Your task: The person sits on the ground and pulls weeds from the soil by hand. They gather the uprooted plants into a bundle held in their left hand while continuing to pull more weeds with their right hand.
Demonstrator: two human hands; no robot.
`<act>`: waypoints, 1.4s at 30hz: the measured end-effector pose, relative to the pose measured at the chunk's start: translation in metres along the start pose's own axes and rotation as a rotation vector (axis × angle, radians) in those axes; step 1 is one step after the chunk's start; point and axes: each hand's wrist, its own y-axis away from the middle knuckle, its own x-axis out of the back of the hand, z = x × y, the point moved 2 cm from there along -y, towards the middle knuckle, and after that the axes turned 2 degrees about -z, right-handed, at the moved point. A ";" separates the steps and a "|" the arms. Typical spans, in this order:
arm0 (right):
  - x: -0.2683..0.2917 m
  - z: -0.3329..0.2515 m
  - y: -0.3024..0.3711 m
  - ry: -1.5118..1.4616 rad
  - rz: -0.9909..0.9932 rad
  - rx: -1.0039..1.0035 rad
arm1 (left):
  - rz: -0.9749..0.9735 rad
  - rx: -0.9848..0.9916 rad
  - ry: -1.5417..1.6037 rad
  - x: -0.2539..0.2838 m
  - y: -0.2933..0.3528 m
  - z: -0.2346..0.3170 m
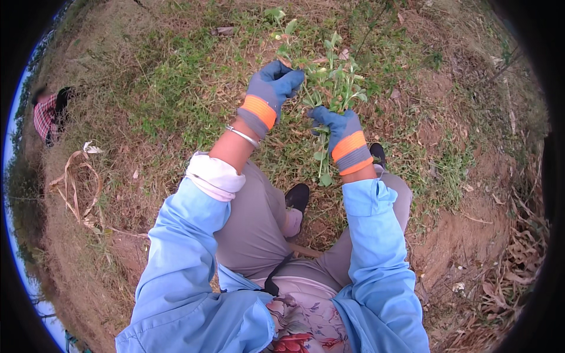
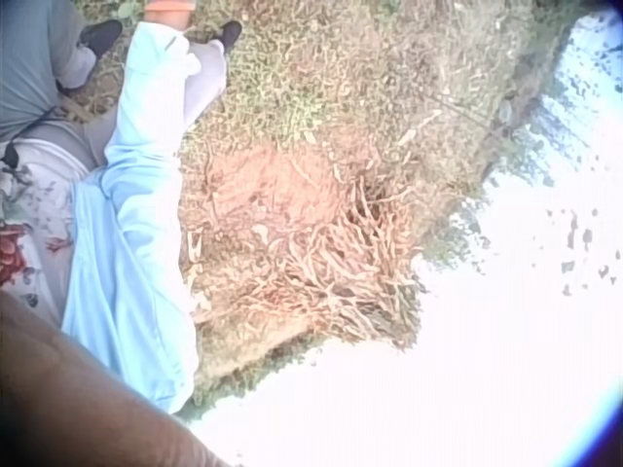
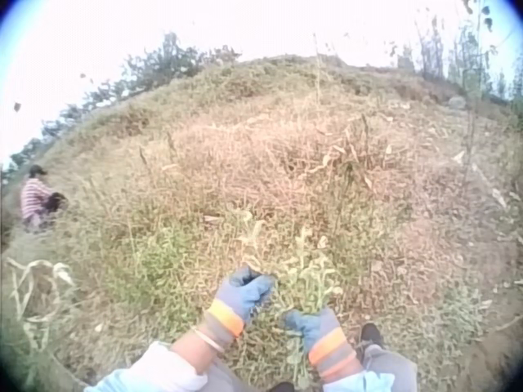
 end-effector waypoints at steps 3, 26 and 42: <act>0.001 -0.001 -0.001 0.014 0.002 -0.011 | 0.026 -0.124 -0.098 -0.001 0.000 0.001; 0.040 -0.037 -0.002 0.094 0.190 0.023 | 0.120 -0.146 -0.641 0.041 -0.012 0.016; 0.027 -0.023 -0.004 -0.242 0.056 0.085 | -0.519 -0.010 -0.808 -0.036 0.022 -0.028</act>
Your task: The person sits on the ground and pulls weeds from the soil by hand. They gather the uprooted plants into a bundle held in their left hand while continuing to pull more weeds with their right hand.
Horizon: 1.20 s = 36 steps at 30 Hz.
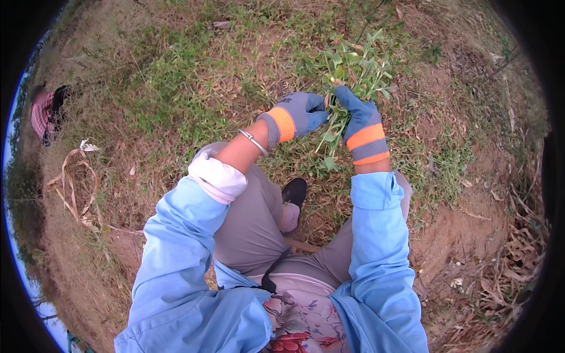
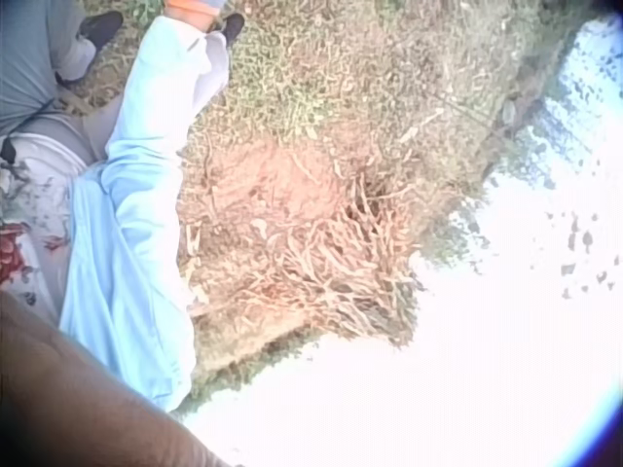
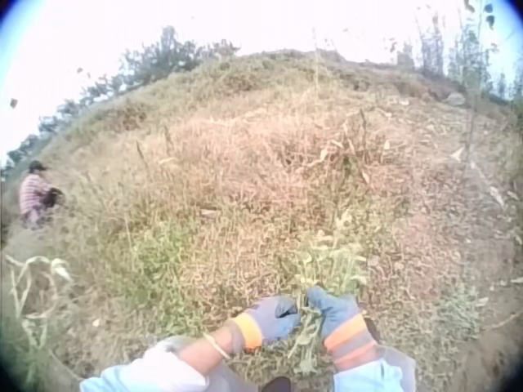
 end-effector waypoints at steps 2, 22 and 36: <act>-0.006 -0.003 0.004 0.052 -0.009 0.015 | -0.027 0.045 -0.028 0.000 0.001 0.003; 0.021 0.000 -0.008 0.554 0.049 0.319 | 0.535 0.318 0.461 0.119 0.080 -0.087; 0.033 0.015 -0.016 0.643 0.034 0.251 | 1.172 0.419 0.683 0.011 0.153 -0.252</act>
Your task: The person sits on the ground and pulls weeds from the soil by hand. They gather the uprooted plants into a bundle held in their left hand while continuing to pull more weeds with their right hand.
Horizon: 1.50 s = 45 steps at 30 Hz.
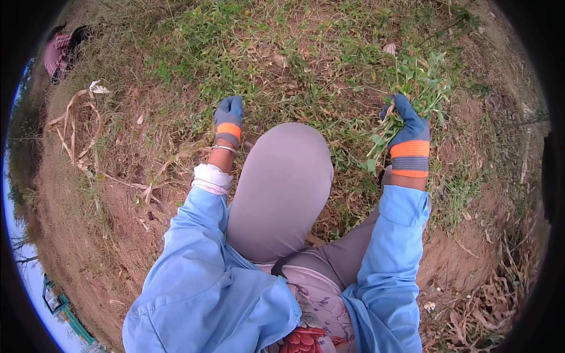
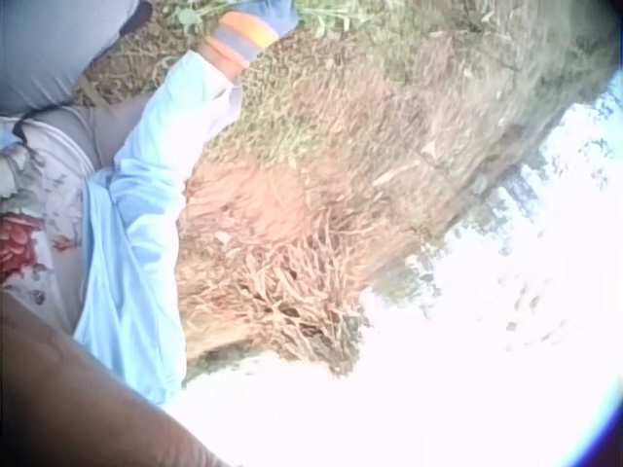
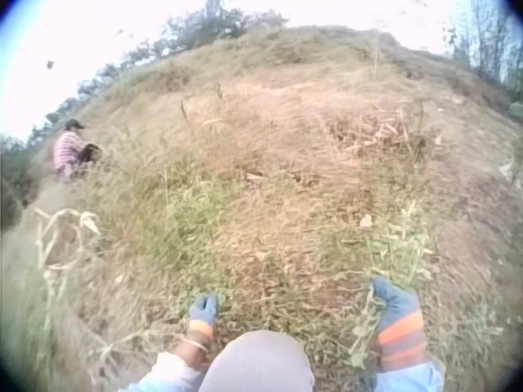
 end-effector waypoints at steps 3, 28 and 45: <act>-0.005 -0.005 0.003 -0.177 -0.006 -0.098 | 0.062 0.023 -0.094 0.019 -0.005 -0.036; -0.015 -0.009 0.011 -0.320 0.124 -0.332 | 0.394 0.038 0.347 0.140 0.020 -0.033; -0.021 -0.013 0.011 -0.251 0.080 -0.331 | -0.369 -0.279 -1.190 0.024 -0.095 -0.056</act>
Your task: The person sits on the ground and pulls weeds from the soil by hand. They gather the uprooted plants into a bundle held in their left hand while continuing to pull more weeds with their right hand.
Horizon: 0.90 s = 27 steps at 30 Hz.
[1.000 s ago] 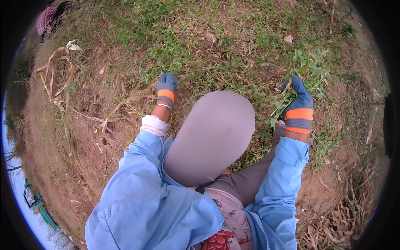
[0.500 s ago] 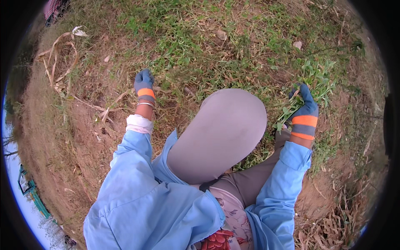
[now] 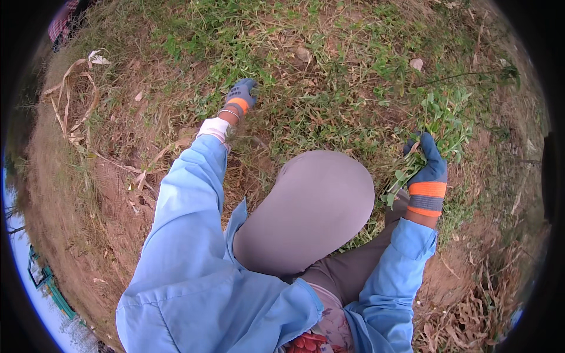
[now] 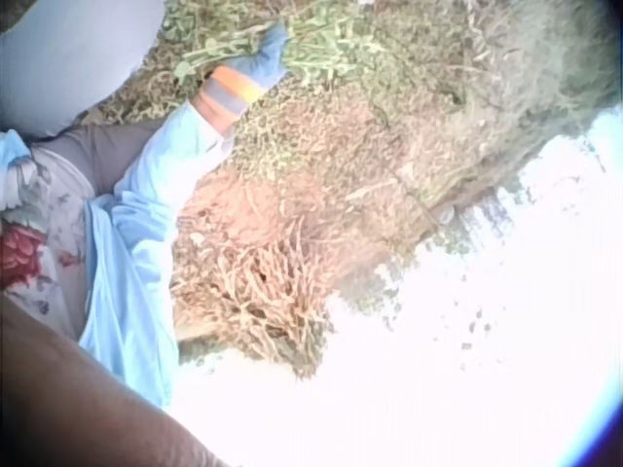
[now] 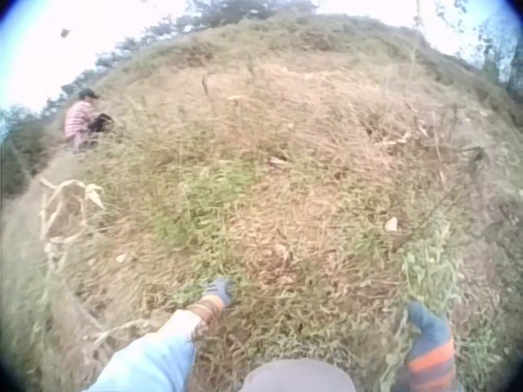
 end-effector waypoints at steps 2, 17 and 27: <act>0.000 -0.001 -0.002 0.026 -0.007 -0.013 | 0.056 0.003 -0.040 -0.021 -0.014 -0.003; -0.014 -0.008 0.001 -0.027 0.064 -0.112 | -0.281 0.306 -0.017 -0.060 -0.023 0.022; -0.018 -0.009 0.005 0.007 0.041 -0.103 | 0.066 -0.095 -0.295 -0.026 -0.034 0.046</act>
